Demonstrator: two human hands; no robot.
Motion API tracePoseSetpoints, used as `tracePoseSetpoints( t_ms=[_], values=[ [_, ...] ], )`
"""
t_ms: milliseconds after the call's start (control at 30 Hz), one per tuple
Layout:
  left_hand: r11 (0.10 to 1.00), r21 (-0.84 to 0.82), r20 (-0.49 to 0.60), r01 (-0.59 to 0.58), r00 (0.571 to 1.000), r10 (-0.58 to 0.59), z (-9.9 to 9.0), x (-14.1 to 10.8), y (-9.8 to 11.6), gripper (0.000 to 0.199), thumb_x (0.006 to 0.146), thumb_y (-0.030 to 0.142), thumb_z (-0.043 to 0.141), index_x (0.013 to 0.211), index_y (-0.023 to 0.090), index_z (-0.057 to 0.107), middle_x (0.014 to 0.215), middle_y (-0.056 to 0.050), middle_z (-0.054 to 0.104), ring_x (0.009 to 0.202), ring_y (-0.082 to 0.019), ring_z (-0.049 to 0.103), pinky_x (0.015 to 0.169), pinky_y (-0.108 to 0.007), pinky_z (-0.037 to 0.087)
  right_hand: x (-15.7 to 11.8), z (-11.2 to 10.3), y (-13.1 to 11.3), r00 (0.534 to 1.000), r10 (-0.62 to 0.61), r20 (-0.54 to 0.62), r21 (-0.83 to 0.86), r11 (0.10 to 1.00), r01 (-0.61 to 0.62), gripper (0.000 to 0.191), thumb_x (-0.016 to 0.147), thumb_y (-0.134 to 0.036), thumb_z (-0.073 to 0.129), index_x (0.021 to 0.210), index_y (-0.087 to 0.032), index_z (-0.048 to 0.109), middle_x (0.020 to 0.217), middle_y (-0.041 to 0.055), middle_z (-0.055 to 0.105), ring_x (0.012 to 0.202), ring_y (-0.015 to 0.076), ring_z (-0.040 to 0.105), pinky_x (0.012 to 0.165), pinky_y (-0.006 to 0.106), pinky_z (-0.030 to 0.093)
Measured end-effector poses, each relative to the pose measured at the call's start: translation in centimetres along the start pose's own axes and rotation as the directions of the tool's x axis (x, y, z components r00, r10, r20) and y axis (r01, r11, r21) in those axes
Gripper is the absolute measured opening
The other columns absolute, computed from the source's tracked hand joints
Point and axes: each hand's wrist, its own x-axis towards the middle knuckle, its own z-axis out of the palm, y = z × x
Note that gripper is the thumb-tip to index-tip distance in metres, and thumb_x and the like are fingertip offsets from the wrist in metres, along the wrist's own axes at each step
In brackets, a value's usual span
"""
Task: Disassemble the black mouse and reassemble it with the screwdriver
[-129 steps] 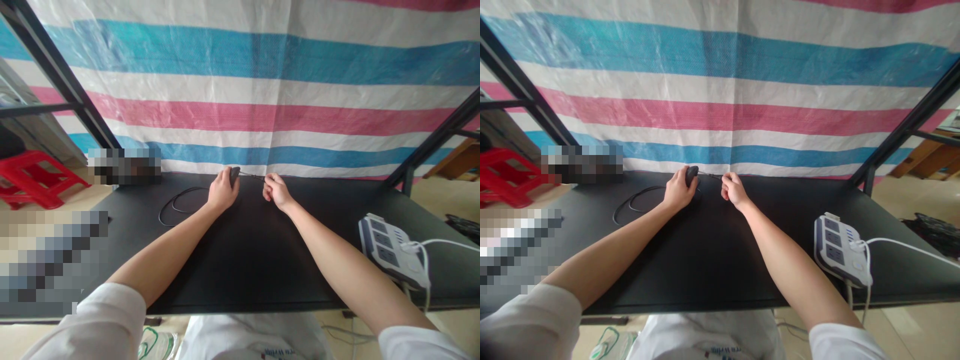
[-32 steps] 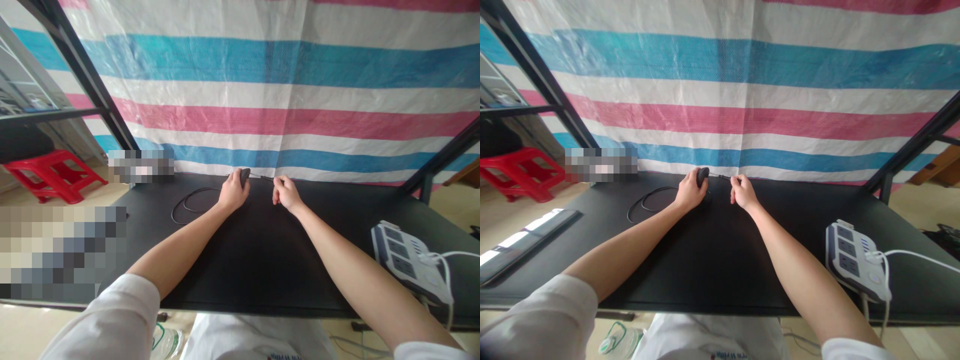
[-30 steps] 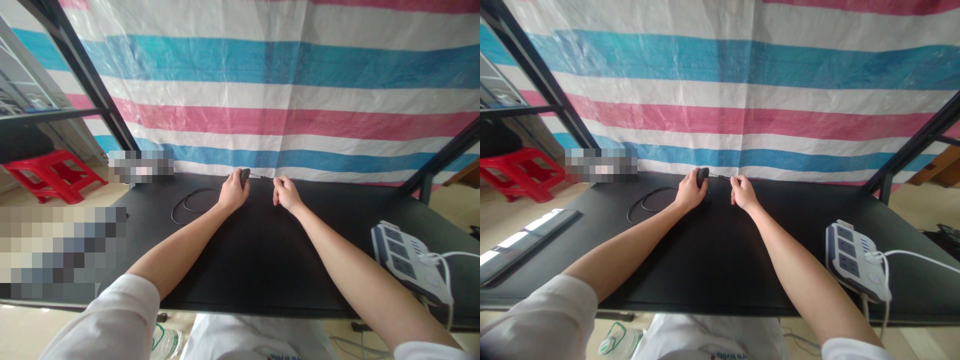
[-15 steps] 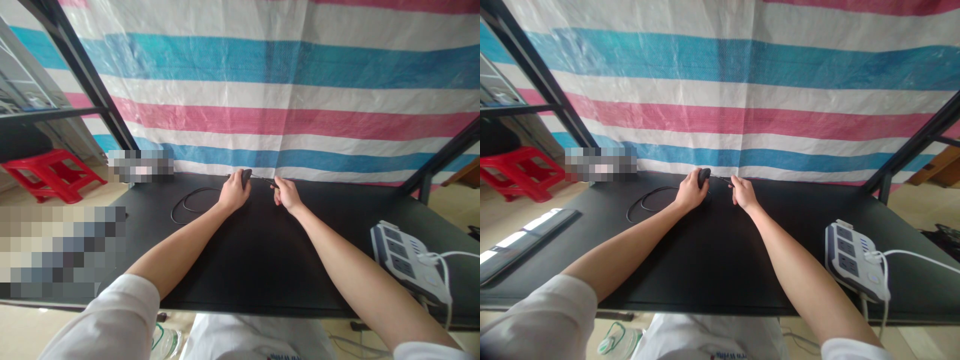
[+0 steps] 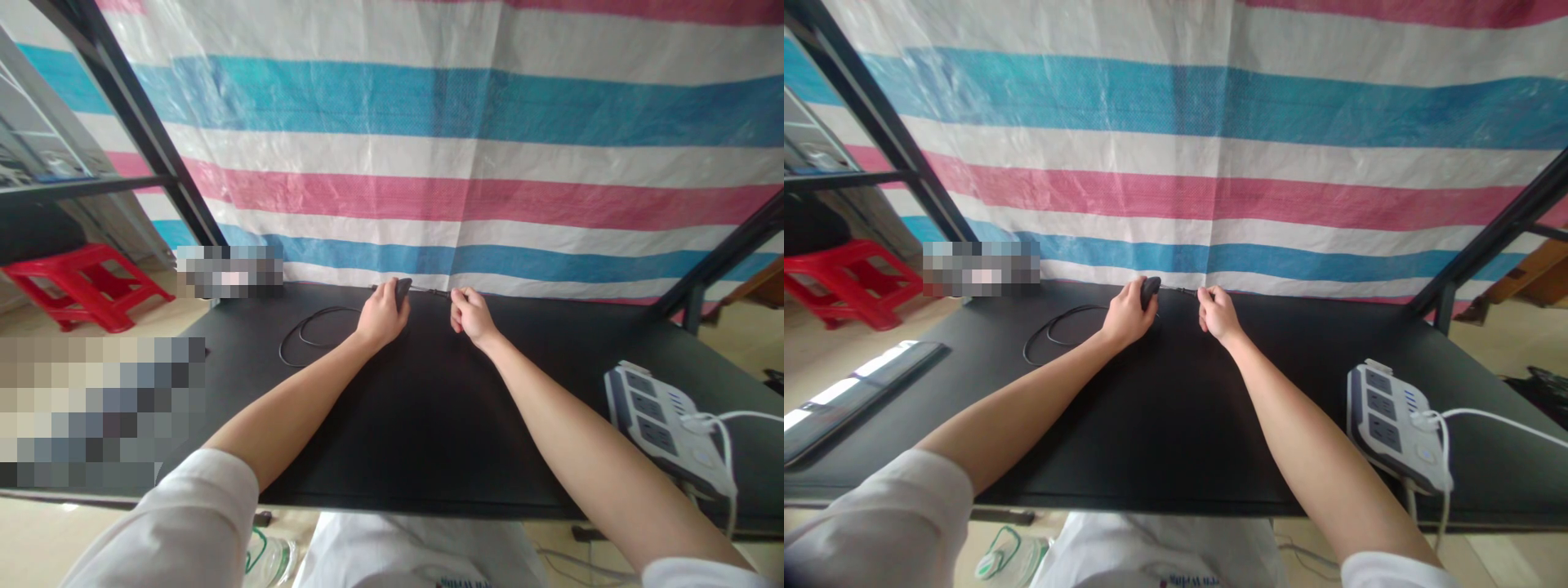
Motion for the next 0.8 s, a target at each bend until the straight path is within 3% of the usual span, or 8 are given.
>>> tracePoseSetpoints(
  t_ms=[400,567,700,800],
  values=[
    [1.000,-0.004,0.012,0.021,1.000,-0.021,-0.3,0.1,0.3,0.044,0.089,0.031,0.051,0.129,0.011,0.051,0.118,-0.019,0.067,0.103,-0.030,0.069,0.090,-0.041,0.055,-0.1,0.4,-0.3,0.997,0.029,-0.067,-0.118,0.992,-0.037,0.052,0.081,-0.073,0.052,0.064,-0.025,0.039,0.035,-0.0100,0.032,0.026,0.0097,0.035,0.032,0.025,0.023],
    [0.999,0.006,0.057,0.053,0.997,-0.053,-0.6,0.2,0.7,0.046,0.090,0.029,0.051,0.131,0.008,0.050,0.121,-0.022,0.065,0.106,-0.031,0.068,0.092,-0.042,0.054,-0.3,0.6,-0.6,0.998,0.047,-0.042,-0.041,0.998,-0.049,0.042,0.080,-0.061,0.054,0.068,-0.026,0.036,0.035,-0.0115,0.032,0.026,0.0092,0.033,0.032,0.023,0.021],
    [0.995,0.018,0.059,0.096,0.994,-0.097,-0.8,0.4,0.8,0.047,0.089,0.029,0.052,0.132,0.009,0.050,0.122,-0.022,0.065,0.106,-0.032,0.068,0.093,-0.043,0.054,-0.4,1.0,-0.6,0.997,0.071,0.006,0.080,0.994,-0.071,0.024,0.079,-0.045,0.050,0.081,-0.027,0.035,0.035,-0.0157,0.034,0.025,0.0087,0.027,0.031,0.020,0.019],
    [0.995,0.017,0.047,0.100,0.994,-0.100,-0.7,0.4,0.6,0.047,0.089,0.030,0.052,0.132,0.010,0.050,0.121,-0.021,0.065,0.105,-0.032,0.068,0.092,-0.044,0.054,-0.4,1.1,-0.4,0.998,0.067,0.020,0.103,0.992,-0.069,0.024,0.077,-0.041,0.048,0.088,-0.027,0.033,0.035,-0.0172,0.037,0.026,0.0096,0.029,0.032,0.019,0.021]
  ],
)
